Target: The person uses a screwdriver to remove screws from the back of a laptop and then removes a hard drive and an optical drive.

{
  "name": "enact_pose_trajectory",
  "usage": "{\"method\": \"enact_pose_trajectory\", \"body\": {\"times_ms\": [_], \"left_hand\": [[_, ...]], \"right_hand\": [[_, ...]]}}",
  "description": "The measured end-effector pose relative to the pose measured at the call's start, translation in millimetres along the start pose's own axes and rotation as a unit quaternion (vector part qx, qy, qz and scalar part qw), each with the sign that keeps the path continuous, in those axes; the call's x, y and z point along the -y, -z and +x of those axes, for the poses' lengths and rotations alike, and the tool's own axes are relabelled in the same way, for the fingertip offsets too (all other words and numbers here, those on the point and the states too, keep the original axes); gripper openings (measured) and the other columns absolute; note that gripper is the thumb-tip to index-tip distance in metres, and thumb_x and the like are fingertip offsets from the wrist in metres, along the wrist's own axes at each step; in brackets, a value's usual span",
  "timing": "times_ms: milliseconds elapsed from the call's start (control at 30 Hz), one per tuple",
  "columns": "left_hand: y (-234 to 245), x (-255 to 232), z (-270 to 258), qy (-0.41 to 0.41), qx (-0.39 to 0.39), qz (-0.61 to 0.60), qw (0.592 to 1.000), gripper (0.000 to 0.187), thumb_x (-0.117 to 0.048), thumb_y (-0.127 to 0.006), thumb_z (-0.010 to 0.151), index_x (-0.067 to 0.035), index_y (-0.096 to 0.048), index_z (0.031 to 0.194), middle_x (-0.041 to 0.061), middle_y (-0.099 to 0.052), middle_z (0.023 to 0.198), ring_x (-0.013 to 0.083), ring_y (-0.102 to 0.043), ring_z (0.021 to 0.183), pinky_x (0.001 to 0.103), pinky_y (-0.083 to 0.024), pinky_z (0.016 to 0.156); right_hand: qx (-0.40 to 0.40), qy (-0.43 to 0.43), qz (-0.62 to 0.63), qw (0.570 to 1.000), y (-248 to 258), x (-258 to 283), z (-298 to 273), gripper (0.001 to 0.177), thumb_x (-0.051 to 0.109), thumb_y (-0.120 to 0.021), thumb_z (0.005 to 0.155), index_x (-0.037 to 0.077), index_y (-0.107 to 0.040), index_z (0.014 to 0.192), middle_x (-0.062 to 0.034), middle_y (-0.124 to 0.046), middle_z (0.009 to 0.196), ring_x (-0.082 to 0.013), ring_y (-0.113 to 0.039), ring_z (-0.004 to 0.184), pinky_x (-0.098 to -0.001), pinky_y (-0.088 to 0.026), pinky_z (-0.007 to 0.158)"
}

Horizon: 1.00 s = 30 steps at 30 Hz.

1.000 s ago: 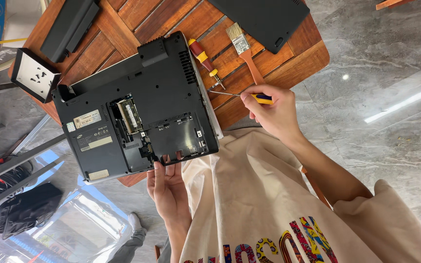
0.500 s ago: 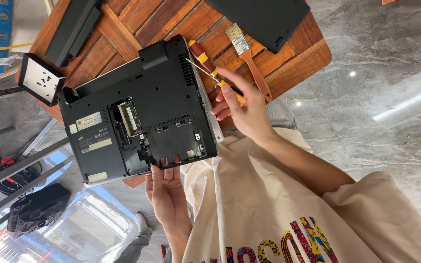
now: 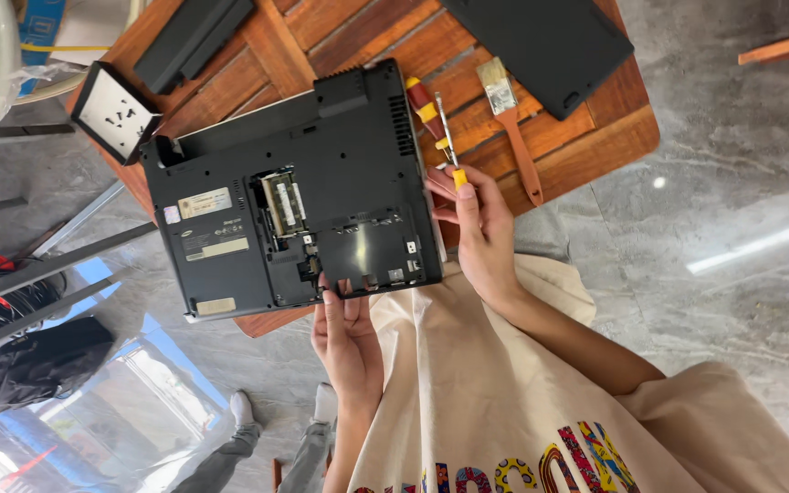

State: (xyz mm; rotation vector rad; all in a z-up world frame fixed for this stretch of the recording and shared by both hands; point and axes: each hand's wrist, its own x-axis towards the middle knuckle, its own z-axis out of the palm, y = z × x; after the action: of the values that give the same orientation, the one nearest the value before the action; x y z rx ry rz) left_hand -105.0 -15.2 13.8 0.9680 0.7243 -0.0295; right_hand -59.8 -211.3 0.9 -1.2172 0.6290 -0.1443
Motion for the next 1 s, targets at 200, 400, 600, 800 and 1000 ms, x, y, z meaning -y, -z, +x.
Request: {"method": "enact_pose_trajectory", "body": {"times_ms": [200,400,600,800,1000], "left_hand": [[7.0,10.2,11.2,0.013,0.017,0.013,1.0,0.031,-0.006,-0.051,0.106,0.004,-0.058,0.134,0.018,-0.071,0.108,0.0295,-0.069,0.115,0.052,-0.046,0.117],[50.6,50.0,35.2,0.025,0.021,0.015,0.999,0.031,-0.005,-0.053,0.104,0.002,-0.058,0.134,0.02,-0.072,0.119,0.0299,-0.068,0.118,0.05,-0.047,0.114],[47.8,56.7,31.6,0.02,0.013,0.021,1.0,0.031,-0.003,-0.056,0.103,0.003,-0.058,0.133,0.019,-0.073,0.119,0.0294,-0.069,0.116,0.048,-0.05,0.11],[38.2,57.3,26.7,0.026,0.002,0.005,1.0,0.033,-0.004,-0.057,0.102,0.003,-0.056,0.134,0.018,-0.072,0.12,0.0293,-0.068,0.118,0.048,-0.05,0.111],[33.1,57.6,22.1,0.057,-0.011,-0.002,0.998,0.033,-0.005,-0.058,0.102,0.002,-0.057,0.134,0.019,-0.072,0.119,0.0275,-0.069,0.117,0.048,-0.05,0.11]], "right_hand": [[0.011,0.08,-0.053,0.995,-4.8,-3.7,11.8,0.032,0.021,-0.037,0.113,0.001,-0.056,0.129,-0.0215,-0.072,0.126,-0.0256,-0.066,0.122,-0.0323,-0.058,0.09],[0.012,0.105,-0.082,0.991,-17.1,4.5,33.1,0.025,0.019,-0.04,0.113,0.003,-0.054,0.125,-0.0194,-0.071,0.127,-0.0244,-0.068,0.12,-0.0273,-0.055,0.087],[-0.006,0.1,-0.108,0.989,-25.0,-8.2,43.0,0.019,0.019,-0.039,0.114,0.006,-0.048,0.124,-0.0155,-0.072,0.123,-0.0158,-0.066,0.108,-0.0232,-0.053,0.081],[-0.066,0.143,-0.166,0.974,-46.0,-21.8,60.7,0.008,0.021,-0.041,0.114,0.013,-0.042,0.112,-0.0049,-0.065,0.109,-0.0094,-0.048,0.095,-0.0229,-0.04,0.082],[-0.082,0.196,-0.26,0.942,-48.1,-30.4,81.5,0.032,0.022,-0.071,0.106,0.014,-0.04,0.108,-0.0067,-0.057,0.102,-0.014,-0.048,0.09,-0.0287,-0.038,0.085]]}}
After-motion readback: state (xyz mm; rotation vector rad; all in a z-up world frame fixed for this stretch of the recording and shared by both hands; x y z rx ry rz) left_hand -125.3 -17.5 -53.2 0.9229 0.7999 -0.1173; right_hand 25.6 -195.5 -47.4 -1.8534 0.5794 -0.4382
